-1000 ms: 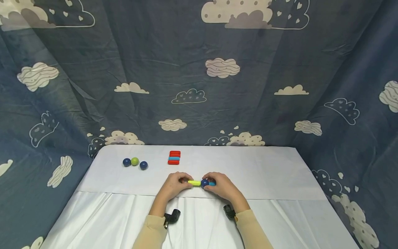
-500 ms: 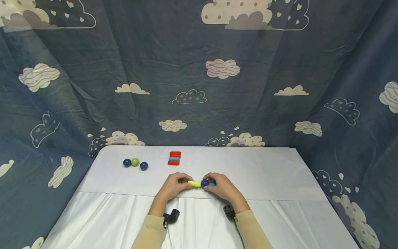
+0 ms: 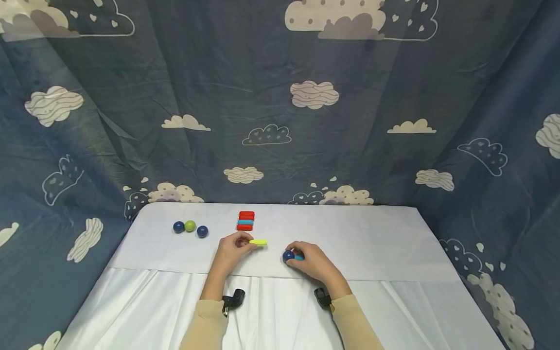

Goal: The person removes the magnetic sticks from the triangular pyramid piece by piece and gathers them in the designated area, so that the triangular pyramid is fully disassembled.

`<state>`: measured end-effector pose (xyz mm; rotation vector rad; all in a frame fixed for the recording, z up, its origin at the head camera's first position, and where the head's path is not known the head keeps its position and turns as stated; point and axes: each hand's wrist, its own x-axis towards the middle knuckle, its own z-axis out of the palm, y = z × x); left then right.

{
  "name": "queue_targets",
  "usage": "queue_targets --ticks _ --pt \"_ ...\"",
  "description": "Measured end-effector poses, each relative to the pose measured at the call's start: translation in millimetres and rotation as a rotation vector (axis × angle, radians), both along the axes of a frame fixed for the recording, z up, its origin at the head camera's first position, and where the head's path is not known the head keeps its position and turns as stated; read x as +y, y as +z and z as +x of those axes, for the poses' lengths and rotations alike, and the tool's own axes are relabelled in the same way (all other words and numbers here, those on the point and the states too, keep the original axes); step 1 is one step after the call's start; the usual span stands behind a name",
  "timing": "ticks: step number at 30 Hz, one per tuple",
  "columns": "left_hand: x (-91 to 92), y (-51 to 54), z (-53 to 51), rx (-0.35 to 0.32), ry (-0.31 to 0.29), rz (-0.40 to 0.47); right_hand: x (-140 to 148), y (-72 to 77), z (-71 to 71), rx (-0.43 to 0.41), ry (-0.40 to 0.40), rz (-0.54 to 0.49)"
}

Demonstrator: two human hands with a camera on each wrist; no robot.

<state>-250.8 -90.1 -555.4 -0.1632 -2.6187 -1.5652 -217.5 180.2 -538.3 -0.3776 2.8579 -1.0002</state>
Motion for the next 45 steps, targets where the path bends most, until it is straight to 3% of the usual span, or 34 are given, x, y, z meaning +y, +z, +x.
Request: queue_targets --ticks 9,14,21,27,40,43,45 --pt "-19.2 3.4 -17.6 -0.015 0.099 -0.041 0.6 -0.1 -0.1 -0.013 -0.018 -0.012" --pt "-27.3 3.4 -26.6 -0.049 0.12 -0.089 -0.1 -1.4 0.0 -0.008 -0.016 -0.012" --pt "-26.9 3.8 -31.5 -0.077 0.163 -0.128 -0.8 -2.1 0.8 -0.007 -0.012 -0.012" --pt "-23.7 1.9 -35.2 -0.062 0.184 -0.158 -0.8 -2.3 0.5 -0.004 -0.013 -0.003" --pt "-13.5 4.8 -33.5 -0.025 0.307 -0.219 -1.0 -0.1 -1.1 -0.003 -0.005 -0.014" --pt "-8.9 8.2 -25.0 0.014 0.275 -0.176 -0.1 -0.1 -0.9 0.0 -0.007 -0.008" --pt "-2.9 11.1 -16.6 0.046 0.201 -0.132 0.9 -0.1 -1.1 0.008 -0.015 -0.006"
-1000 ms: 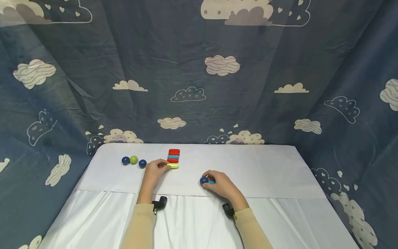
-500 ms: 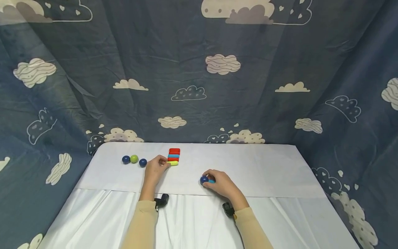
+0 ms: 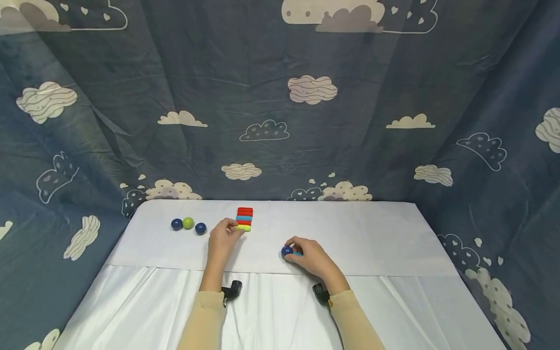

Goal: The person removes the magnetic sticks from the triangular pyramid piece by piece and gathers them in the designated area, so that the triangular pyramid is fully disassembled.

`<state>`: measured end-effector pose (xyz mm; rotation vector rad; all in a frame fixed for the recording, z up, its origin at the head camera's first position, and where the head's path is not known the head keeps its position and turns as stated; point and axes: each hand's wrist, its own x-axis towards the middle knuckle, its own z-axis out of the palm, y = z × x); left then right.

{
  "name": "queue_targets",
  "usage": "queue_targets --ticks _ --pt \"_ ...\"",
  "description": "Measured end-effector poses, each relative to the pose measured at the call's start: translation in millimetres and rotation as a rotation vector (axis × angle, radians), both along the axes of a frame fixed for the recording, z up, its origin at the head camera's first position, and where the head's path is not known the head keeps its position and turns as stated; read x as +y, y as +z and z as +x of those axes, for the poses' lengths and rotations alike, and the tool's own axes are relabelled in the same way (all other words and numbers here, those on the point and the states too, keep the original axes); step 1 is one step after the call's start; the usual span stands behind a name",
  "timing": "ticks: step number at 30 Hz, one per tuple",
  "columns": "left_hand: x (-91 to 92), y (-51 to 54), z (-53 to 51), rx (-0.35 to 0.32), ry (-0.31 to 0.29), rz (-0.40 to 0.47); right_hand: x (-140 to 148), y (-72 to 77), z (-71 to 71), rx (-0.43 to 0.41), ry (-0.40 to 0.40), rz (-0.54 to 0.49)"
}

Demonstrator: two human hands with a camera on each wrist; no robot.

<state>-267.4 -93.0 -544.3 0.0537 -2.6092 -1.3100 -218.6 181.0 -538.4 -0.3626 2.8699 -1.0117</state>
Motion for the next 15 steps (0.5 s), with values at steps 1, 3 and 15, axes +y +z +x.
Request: queue_targets --ticks 1,3,15 --pt "3.6 1.8 4.4 0.014 -0.057 0.015 0.1 0.5 -0.2 0.007 -0.006 -0.001" --pt "12.9 4.3 12.7 0.029 -0.187 0.029 0.3 1.3 -1.1 0.024 -0.022 -0.02" --pt "55.0 -6.5 39.6 0.036 -0.574 -0.052 -8.5 2.0 0.3 -0.011 0.0 -0.162"
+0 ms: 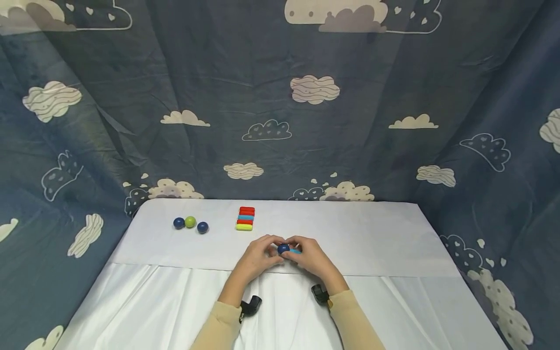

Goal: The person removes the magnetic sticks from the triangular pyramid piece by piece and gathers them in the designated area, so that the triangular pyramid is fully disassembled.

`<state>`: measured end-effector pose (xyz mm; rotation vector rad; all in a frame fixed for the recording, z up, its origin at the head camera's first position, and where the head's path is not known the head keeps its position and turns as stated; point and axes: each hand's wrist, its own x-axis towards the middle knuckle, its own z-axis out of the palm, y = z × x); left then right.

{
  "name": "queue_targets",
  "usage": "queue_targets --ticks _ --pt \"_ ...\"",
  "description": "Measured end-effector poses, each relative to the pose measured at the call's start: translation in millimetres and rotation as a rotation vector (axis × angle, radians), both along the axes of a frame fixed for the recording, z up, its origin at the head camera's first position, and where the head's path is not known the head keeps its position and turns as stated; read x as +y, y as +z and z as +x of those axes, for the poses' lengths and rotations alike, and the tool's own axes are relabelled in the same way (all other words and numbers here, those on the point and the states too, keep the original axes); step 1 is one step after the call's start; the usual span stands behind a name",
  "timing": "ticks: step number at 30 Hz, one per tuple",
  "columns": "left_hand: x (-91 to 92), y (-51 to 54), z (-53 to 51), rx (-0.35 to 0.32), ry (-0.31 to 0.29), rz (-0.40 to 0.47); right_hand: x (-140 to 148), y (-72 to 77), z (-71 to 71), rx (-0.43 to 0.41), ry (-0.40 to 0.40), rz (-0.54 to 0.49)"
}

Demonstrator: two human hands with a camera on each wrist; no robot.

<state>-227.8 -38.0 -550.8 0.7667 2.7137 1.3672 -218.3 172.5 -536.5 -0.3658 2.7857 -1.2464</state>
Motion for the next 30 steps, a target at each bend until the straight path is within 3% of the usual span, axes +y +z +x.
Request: queue_targets --ticks 7,10,24,30 --pt "2.1 -4.8 1.1 0.04 0.016 -0.022 -0.5 -1.0 -0.6 -0.03 0.022 -0.02" --pt "0.4 -5.8 0.2 0.022 0.024 -0.007 4.0 -4.7 -1.9 -0.05 0.035 -0.042" --pt "-8.6 -12.0 -5.6 -0.053 0.109 0.121 28.8 -20.8 -8.9 -0.227 0.055 -0.395" --pt "-9.8 -12.3 -7.0 -0.088 0.093 0.139 30.7 -23.0 -10.8 -0.247 0.037 -0.425"
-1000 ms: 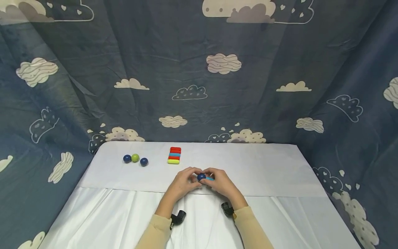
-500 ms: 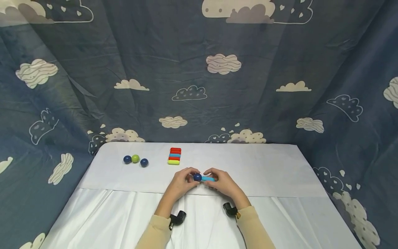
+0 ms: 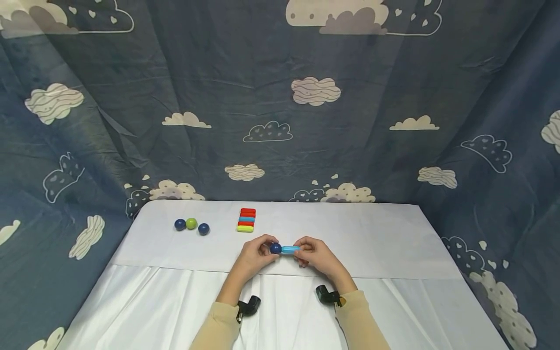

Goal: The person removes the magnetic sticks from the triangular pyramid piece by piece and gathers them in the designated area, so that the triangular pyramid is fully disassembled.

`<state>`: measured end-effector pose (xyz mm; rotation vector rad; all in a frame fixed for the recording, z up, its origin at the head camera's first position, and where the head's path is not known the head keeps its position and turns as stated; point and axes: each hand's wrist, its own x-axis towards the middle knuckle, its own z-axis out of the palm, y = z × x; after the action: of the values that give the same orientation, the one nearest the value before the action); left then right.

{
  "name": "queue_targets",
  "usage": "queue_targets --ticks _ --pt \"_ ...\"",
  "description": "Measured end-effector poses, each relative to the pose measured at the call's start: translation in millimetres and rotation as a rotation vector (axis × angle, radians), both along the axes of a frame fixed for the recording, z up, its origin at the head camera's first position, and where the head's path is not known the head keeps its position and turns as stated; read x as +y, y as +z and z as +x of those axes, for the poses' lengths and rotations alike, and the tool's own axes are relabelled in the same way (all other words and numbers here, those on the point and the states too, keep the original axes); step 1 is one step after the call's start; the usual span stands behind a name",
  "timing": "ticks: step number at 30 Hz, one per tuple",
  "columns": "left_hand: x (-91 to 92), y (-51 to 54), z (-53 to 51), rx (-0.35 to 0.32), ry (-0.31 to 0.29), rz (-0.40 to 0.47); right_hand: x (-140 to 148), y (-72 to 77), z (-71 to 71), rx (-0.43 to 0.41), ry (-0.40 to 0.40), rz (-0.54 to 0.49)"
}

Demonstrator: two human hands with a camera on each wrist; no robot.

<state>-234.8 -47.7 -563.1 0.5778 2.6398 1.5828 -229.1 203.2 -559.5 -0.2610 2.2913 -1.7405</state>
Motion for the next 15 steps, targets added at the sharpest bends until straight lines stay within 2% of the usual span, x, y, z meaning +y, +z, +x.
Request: queue_targets --ticks 11,15 --pt "0.1 0.4 -0.4 -0.018 0.007 -0.003 0.7 -1.5 -1.8 -0.026 -0.013 -0.001" --pt "-1.6 0.1 -0.3 -0.044 0.004 0.004 1.2 -2.6 -1.4 -0.042 -0.013 -0.003"
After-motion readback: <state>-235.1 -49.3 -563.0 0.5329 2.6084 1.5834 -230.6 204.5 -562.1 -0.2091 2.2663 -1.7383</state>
